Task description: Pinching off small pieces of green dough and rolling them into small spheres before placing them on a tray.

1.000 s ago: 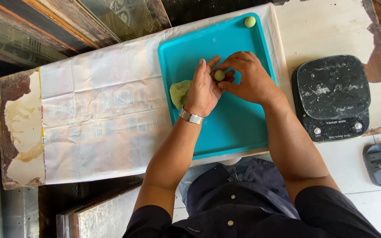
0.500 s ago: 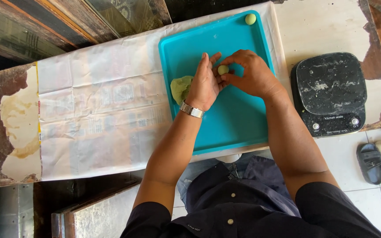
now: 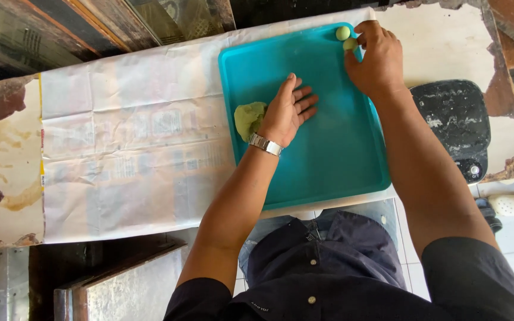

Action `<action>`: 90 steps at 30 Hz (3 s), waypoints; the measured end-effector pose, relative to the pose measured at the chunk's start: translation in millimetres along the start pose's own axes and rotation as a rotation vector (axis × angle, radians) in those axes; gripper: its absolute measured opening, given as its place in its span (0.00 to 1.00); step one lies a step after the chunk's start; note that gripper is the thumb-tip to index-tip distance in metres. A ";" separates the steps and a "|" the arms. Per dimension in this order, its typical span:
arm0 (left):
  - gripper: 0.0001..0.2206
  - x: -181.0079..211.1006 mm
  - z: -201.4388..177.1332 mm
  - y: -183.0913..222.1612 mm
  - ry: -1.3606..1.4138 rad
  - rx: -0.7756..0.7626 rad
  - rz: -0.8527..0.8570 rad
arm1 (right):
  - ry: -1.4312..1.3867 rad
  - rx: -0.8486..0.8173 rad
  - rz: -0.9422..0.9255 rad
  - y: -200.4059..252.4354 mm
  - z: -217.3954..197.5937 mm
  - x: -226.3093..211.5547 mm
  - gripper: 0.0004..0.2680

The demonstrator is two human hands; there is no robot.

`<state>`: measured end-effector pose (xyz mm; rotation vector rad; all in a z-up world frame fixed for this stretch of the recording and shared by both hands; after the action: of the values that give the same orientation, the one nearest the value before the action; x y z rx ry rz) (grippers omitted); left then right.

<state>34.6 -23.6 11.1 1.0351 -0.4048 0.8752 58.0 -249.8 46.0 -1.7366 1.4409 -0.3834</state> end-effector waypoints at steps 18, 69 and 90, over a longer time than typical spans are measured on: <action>0.41 1.2 0.6 3.1 -0.064 -0.082 0.038 | 0.205 0.032 -0.047 8.9 22.2 16.3 0.09; 0.29 -51.5 25.0 11.3 -1.177 -0.450 1.185 | -0.189 -0.625 0.069 -33.1 -21.5 -193.0 0.20; 0.29 -52.1 -10.7 6.2 -1.182 -0.453 1.045 | -0.071 -0.739 -0.307 7.2 48.6 -200.6 0.10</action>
<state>-3.0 -35.5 -25.2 0.7737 -2.1712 0.8898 27.0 -46.4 63.7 -2.5446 1.3522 0.0808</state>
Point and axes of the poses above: each hand's wrist, its own y-axis away from the middle knuckle, its own z-axis out of the palm, x = y × z, the point moved 4 cm from there along -y, towards the middle knuckle, and after that the axes turned 14 degrees about x, right-handed, at the moved point
